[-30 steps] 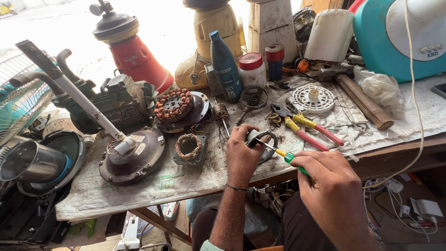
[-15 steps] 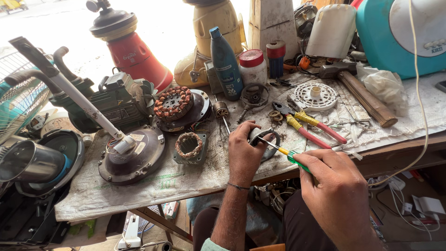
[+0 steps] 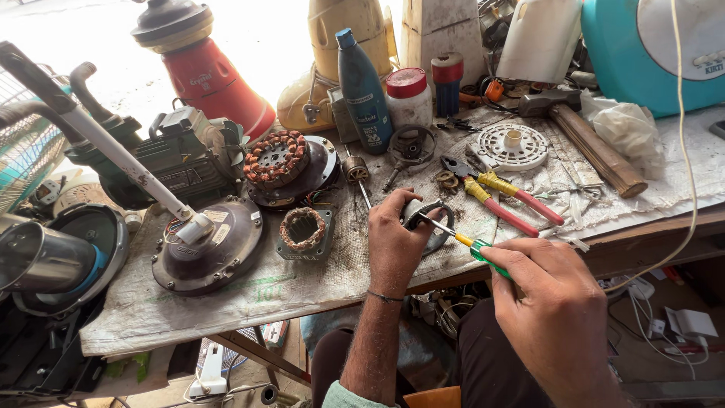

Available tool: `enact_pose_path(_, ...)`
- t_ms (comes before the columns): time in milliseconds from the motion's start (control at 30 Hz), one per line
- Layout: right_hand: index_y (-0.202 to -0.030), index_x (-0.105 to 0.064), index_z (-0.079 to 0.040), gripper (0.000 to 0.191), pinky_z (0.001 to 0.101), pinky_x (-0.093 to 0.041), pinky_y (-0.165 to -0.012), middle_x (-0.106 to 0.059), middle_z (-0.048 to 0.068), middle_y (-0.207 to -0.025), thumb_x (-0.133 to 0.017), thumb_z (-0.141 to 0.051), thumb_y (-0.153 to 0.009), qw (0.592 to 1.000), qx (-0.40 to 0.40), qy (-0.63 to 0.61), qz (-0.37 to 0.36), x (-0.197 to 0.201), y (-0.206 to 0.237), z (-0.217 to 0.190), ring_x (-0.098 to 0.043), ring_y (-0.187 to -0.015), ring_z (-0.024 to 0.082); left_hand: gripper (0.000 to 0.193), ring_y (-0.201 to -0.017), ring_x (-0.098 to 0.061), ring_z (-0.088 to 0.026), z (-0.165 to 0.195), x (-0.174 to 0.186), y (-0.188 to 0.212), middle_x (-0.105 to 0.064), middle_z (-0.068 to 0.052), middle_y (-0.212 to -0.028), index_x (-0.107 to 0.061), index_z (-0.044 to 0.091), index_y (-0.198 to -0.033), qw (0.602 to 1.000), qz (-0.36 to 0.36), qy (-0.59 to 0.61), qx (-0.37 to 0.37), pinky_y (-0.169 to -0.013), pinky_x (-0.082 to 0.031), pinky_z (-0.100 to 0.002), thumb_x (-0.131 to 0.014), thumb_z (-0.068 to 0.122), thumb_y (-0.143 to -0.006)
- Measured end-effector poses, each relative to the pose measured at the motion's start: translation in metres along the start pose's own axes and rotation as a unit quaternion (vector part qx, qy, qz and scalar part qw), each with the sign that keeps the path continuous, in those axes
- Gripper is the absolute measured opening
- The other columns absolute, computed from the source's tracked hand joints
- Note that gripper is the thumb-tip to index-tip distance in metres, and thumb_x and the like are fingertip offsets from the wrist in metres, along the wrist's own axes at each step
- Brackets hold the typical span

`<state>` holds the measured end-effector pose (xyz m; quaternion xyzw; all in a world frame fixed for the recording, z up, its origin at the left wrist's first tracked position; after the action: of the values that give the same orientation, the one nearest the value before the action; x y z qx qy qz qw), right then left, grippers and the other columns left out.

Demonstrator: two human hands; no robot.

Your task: The person disassembles a small motor housing using a screwdriver, separates the casing halves, and then handles a stator with copper windings, separating and inspecting its wires. The work is performed on a cluttered workbench with various tools and motor parts visible.

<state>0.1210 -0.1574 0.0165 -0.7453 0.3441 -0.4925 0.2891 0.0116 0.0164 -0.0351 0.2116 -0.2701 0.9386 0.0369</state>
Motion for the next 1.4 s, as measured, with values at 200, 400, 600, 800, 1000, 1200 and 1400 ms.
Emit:
enact_pose_path(200, -0.101, -0.078, -0.011, 0.029, 0.0388, -0.056, -0.082, -0.074, 0.004, -0.1, -0.08, 0.0, -0.074, 1.0, -0.002, -0.021, -0.011, -0.001, -0.003, -0.001, -0.069, -0.093, 0.025, 0.039, -0.11, -0.063, -0.026, 0.003, 0.002, 0.001, -0.073, -0.012, -0.114, -0.072, 0.004, -0.104, 1.0, 0.002, 0.012, -0.004, -0.081, -0.062, -0.04, -0.089, 0.028, -0.077)
enact_pose_path(400, -0.101, -0.077, -0.01, 0.029, 0.0408, -0.055, -0.084, -0.072, 0.005, -0.1, -0.079, 0.001, -0.075, 1.0, 0.017, -0.009, -0.007, 0.0, -0.006, -0.006, -0.068, -0.095, 0.027, 0.04, -0.108, -0.064, -0.026, 0.004, 0.003, 0.0, -0.075, -0.01, -0.107, -0.072, 0.005, -0.102, 1.0, 0.004, -0.003, -0.002, -0.081, -0.061, -0.041, -0.089, 0.031, -0.077)
enact_pose_path(600, -0.102, -0.078, -0.01, 0.03, 0.0414, -0.055, -0.08, -0.071, 0.005, -0.097, -0.08, 0.001, -0.074, 1.0, 0.006, 0.004, -0.025, 0.002, -0.009, -0.007, -0.067, -0.091, 0.028, 0.04, -0.104, -0.064, -0.025, 0.004, 0.002, 0.0, -0.075, -0.01, -0.103, -0.072, 0.007, -0.101, 1.0, 0.0, -0.02, 0.005, -0.078, -0.059, -0.042, -0.089, 0.034, -0.076)
enact_pose_path(800, -0.1, -0.078, -0.01, 0.027, 0.0404, -0.056, -0.08, -0.072, 0.005, -0.097, -0.08, 0.0, -0.075, 1.0, 0.005, -0.003, -0.025, 0.001, -0.009, -0.006, -0.068, -0.09, 0.027, 0.04, -0.107, -0.061, -0.026, 0.005, 0.002, 0.0, -0.072, -0.011, -0.101, -0.071, 0.006, -0.103, 1.0, 0.005, -0.012, -0.003, -0.076, -0.06, -0.041, -0.089, 0.032, -0.078)
enact_pose_path(1000, -0.101, -0.077, -0.01, 0.027, 0.0409, -0.056, -0.081, -0.071, 0.005, -0.097, -0.08, -0.002, -0.076, 1.0, 0.006, -0.003, -0.016, -0.001, -0.006, -0.005, -0.068, -0.091, 0.027, 0.038, -0.096, -0.067, -0.025, 0.006, 0.004, -0.001, -0.074, -0.012, -0.097, -0.072, 0.004, -0.1, 1.0, 0.007, -0.006, -0.017, -0.072, -0.06, -0.039, -0.09, 0.028, -0.078)
enact_pose_path(1200, -0.101, -0.077, -0.01, 0.024, 0.0418, -0.056, -0.079, -0.071, 0.006, -0.096, -0.08, -0.004, -0.079, 0.999, 0.01, 0.021, -0.025, -0.002, -0.009, -0.007, -0.068, -0.09, 0.028, 0.033, -0.07, -0.077, -0.014, 0.004, 0.003, -0.009, -0.076, -0.009, -0.08, -0.07, 0.005, -0.097, 0.999, -0.014, 0.04, 0.003, -0.054, -0.062, -0.027, -0.088, 0.026, -0.079)
enact_pose_path(1400, -0.104, -0.076, -0.007, 0.023, 0.0418, -0.058, -0.086, -0.072, 0.009, -0.1, -0.079, -0.004, -0.081, 0.989, 0.14, 0.042, -0.029, -0.001, -0.031, -0.004, -0.071, -0.098, 0.028, 0.037, -0.071, -0.076, -0.016, 0.0, 0.001, -0.013, -0.076, -0.008, -0.081, -0.07, 0.005, -0.096, 0.996, -0.018, 0.038, 0.073, -0.055, -0.061, -0.031, -0.089, 0.031, -0.078)
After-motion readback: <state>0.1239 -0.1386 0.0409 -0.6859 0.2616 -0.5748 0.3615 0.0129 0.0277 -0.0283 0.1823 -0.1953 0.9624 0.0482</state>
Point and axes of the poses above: each hand's wrist, its own y-axis away from the middle knuckle, its own x-axis out of the back of the hand, z = x × y, the point moved 1 cm from there along -y, towards the middle knuckle
